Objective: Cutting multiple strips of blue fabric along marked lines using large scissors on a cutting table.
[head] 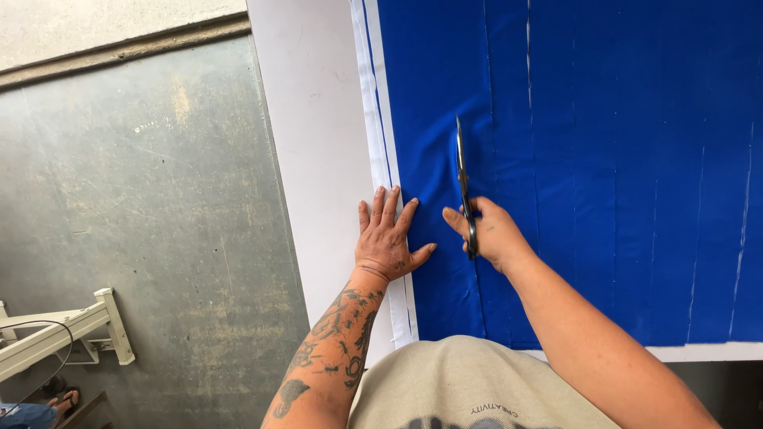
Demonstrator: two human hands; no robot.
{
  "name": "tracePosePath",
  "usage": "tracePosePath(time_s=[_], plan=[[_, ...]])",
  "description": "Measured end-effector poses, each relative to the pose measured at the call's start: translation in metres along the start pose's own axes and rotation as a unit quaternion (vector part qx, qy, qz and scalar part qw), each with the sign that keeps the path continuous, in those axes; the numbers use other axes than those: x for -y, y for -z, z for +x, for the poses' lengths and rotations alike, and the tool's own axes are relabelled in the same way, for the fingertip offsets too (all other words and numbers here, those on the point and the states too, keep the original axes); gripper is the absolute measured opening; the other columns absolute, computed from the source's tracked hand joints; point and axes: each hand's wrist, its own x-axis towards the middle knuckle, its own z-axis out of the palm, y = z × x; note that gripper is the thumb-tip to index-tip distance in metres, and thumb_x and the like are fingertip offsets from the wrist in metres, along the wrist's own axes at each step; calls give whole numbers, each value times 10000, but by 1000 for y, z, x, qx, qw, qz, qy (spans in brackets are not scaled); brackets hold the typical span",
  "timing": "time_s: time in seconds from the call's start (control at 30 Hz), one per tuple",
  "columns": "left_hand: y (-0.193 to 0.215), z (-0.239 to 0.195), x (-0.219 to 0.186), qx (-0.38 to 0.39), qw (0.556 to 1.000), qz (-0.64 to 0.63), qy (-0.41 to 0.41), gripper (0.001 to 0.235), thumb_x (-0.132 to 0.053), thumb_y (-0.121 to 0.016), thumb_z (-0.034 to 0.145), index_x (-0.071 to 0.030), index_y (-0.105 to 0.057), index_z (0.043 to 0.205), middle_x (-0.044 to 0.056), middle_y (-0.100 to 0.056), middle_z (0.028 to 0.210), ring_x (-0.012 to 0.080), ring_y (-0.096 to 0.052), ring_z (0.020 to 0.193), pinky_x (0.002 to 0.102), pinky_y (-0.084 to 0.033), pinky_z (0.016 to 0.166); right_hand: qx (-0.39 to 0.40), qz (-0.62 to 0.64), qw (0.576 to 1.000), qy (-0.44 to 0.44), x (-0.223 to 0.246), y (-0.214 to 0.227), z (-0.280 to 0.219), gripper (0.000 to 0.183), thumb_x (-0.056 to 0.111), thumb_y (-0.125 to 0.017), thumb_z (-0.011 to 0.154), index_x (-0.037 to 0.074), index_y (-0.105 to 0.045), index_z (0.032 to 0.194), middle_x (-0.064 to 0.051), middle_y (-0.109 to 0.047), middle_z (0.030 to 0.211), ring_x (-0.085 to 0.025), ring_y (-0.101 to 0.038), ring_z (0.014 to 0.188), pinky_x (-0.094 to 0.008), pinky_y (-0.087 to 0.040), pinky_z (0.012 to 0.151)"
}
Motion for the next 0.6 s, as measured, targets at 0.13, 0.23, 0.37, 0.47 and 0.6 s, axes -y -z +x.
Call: tracePosePath(time_s=[0.13,0.23,0.37,0.47,0.6], plan=[[-1,-1,1,-7,1000,3,-7,973,-844,-545,849,-342,-314,1650,118,-183,1770,390,-98,1648,688,-82,1286,-3,-30,999,-28,21,-1,22,774,643,-874,880,-31,-657,1191,-76,-610,611,-174,-666,510,-276,-552,512],[0,-1,0,0,1000,-3,-2,980,-854,-527,846,-347,-302,1653,108,-173,1775,381,-94,1649,675,-68,1297,-12,-39,999,-25,21,-3,27,761,638,-869,885,-34,-667,1181,-85,-598,603,-179,-664,509,-282,-545,514],[-1,-2,0,-5,1000,0,-3,973,-851,-531,846,-340,-331,1650,116,-204,1768,386,-119,1646,689,-78,1288,-23,-41,999,-1,13,-2,24,646,557,-878,913,-18,-680,1128,-63,-575,593,-153,-637,486,-249,-503,506],[2,-1,-1,-1,1000,2,-5,975,-843,-542,845,-342,-329,1653,114,-195,1771,384,-110,1647,689,-77,1289,-26,-44,999,6,19,-1,24,553,501,-881,923,5,-688,1076,-71,-590,582,-149,-638,472,-226,-487,486],[5,-2,-1,6,1000,-5,-3,974,-841,-538,843,-339,-325,1651,112,-197,1771,380,-112,1648,688,-86,1291,-12,-25,999,-24,22,-3,37,650,559,-878,901,-18,-673,1116,-89,-596,596,-167,-649,487,-250,-528,472]])
